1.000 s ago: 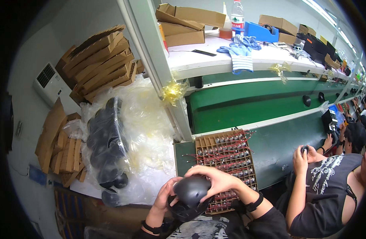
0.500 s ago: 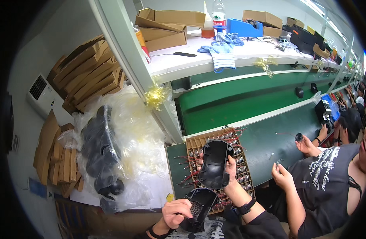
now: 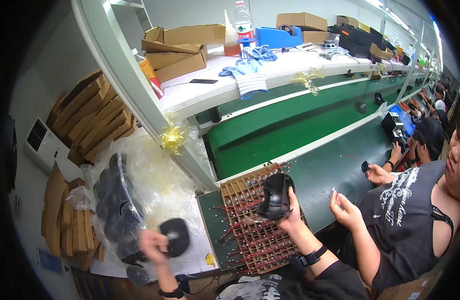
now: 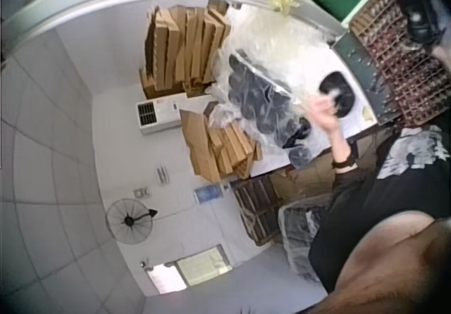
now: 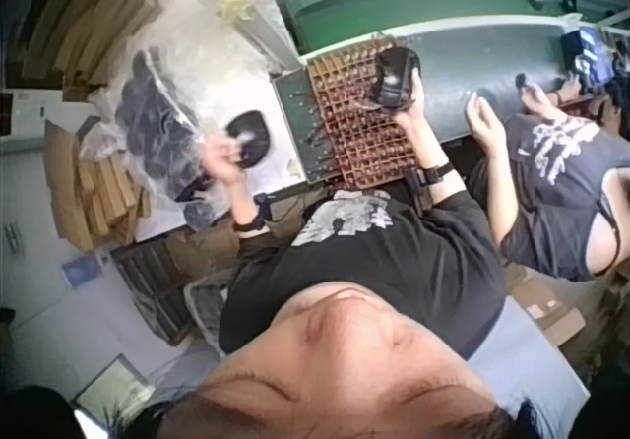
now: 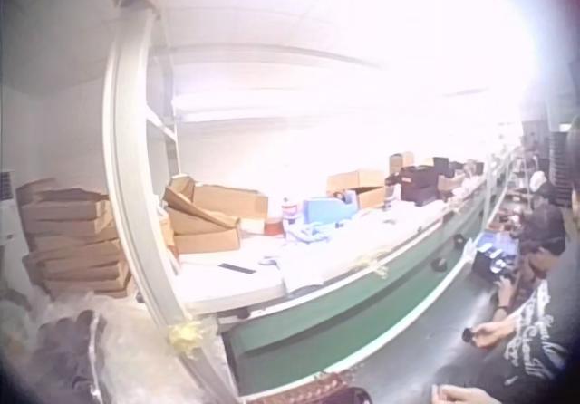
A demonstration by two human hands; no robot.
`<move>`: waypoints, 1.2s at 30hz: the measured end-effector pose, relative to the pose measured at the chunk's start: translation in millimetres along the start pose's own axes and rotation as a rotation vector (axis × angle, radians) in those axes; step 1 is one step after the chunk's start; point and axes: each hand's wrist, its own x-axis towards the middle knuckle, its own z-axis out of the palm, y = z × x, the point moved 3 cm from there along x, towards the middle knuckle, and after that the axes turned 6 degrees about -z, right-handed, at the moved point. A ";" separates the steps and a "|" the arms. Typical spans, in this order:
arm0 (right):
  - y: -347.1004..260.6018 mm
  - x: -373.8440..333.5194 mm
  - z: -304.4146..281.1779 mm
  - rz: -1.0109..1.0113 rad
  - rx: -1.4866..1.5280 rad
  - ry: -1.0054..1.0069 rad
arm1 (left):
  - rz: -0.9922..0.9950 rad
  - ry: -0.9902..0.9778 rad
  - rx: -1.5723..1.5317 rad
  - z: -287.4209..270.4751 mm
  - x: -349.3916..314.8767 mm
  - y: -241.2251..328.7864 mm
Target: Assembling black plastic product shells and internal components on a manufacturing line.
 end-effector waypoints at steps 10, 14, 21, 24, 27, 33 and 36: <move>16.2 2.4 8.5 0.143 -0.254 0.130 | 0.456 -0.577 1.187 175.3 -28.1 -36.0; 10.9 40.3 -14.4 0.120 -0.274 0.198 | 0.432 -0.683 1.127 192.1 -38.4 -68.2; -120.0 227.0 -124.6 -0.551 -0.043 0.398 | -0.219 -0.889 0.706 204.2 -89.8 -105.7; -128.5 273.6 -151.0 -0.520 -0.296 0.747 | -0.730 -0.688 0.495 187.4 -72.5 -107.3; -159.5 315.1 -200.3 -0.378 -0.538 0.979 | -0.710 -0.528 0.332 188.5 -59.9 -122.0; -163.0 340.3 -214.6 -0.342 -1.106 1.169 | -0.920 -0.496 0.132 212.6 -49.4 -126.9; -148.6 314.5 -224.8 -0.724 -0.864 0.847 | -0.976 -0.582 0.072 207.8 -59.2 -171.2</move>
